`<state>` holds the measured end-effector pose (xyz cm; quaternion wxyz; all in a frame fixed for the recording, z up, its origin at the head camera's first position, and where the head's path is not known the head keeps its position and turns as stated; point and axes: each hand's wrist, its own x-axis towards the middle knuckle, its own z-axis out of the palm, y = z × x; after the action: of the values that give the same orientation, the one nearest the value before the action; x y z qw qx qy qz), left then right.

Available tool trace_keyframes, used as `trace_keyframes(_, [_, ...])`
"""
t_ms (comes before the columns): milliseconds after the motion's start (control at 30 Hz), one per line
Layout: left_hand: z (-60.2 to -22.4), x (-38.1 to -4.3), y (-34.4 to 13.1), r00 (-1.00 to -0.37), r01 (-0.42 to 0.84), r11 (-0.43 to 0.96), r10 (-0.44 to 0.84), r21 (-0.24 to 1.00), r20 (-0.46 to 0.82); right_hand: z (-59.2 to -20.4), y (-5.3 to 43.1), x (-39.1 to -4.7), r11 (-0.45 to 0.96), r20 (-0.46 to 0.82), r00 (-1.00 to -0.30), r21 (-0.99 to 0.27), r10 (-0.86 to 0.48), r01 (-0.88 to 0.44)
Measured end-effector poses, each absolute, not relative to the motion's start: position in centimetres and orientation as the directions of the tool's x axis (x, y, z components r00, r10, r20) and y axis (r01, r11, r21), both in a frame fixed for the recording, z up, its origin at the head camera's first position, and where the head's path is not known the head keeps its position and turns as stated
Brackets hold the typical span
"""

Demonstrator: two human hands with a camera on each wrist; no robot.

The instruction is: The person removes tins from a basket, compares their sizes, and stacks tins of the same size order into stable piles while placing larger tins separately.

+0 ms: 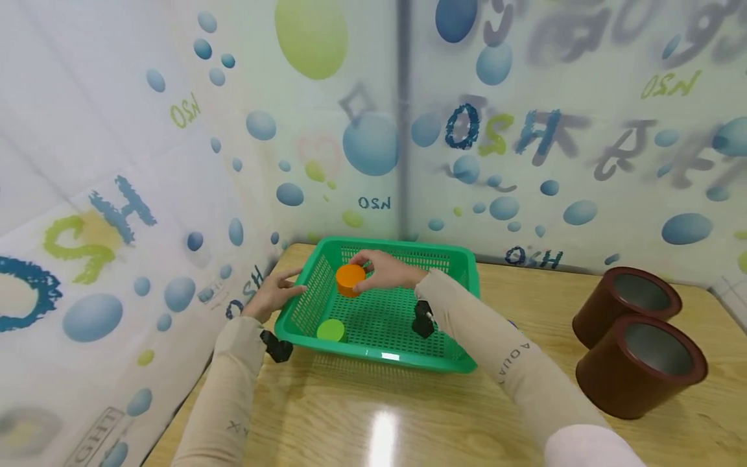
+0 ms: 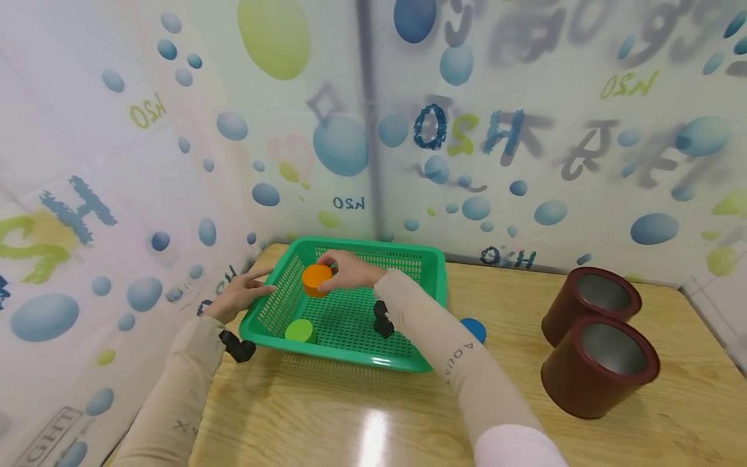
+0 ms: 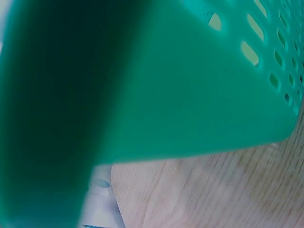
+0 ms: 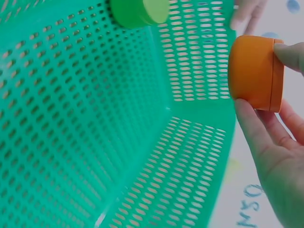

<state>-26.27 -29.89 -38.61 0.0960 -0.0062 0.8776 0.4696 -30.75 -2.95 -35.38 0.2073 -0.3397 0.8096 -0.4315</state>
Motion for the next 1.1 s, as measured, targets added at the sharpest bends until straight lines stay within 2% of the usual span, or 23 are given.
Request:
trace_keyframes(300, [-38.6,-26.0,-30.1,-0.980,-0.071,0.570,0.111,0.819,-0.162,-32.8,2.1,-29.8,0.359,0.015,-0.703,-0.852,-0.711,-0.382])
trace_keyframes(433, [-38.7,-26.0,-30.2,-0.980,-0.065,0.585,0.113,0.809,-0.161,-31.8,4.8,-29.3,0.349,0.058,-0.738,-0.855,-0.672,-0.385])
trace_keyframes(567, [-38.6,-26.1,-30.0,-0.981,-0.056,0.585,0.116,0.809,-0.152,-31.0,7.9,-28.5,0.408,0.084,-0.805,-0.828,-0.587,-0.384])
trace_keyframes(767, [-38.5,-26.1,-29.8,-0.981,-0.068,0.580,0.111,0.812,-0.161,-31.3,13.1,-26.6,0.510,0.062,-0.902,-0.807,-0.427,-0.297])
trace_keyframes(1100, [-38.5,-26.2,-30.0,-0.980,-0.076,0.579,0.106,0.812,-0.167,-33.8,18.5,-22.7,0.577,0.021,-0.969,-0.800,-0.245,-0.163])
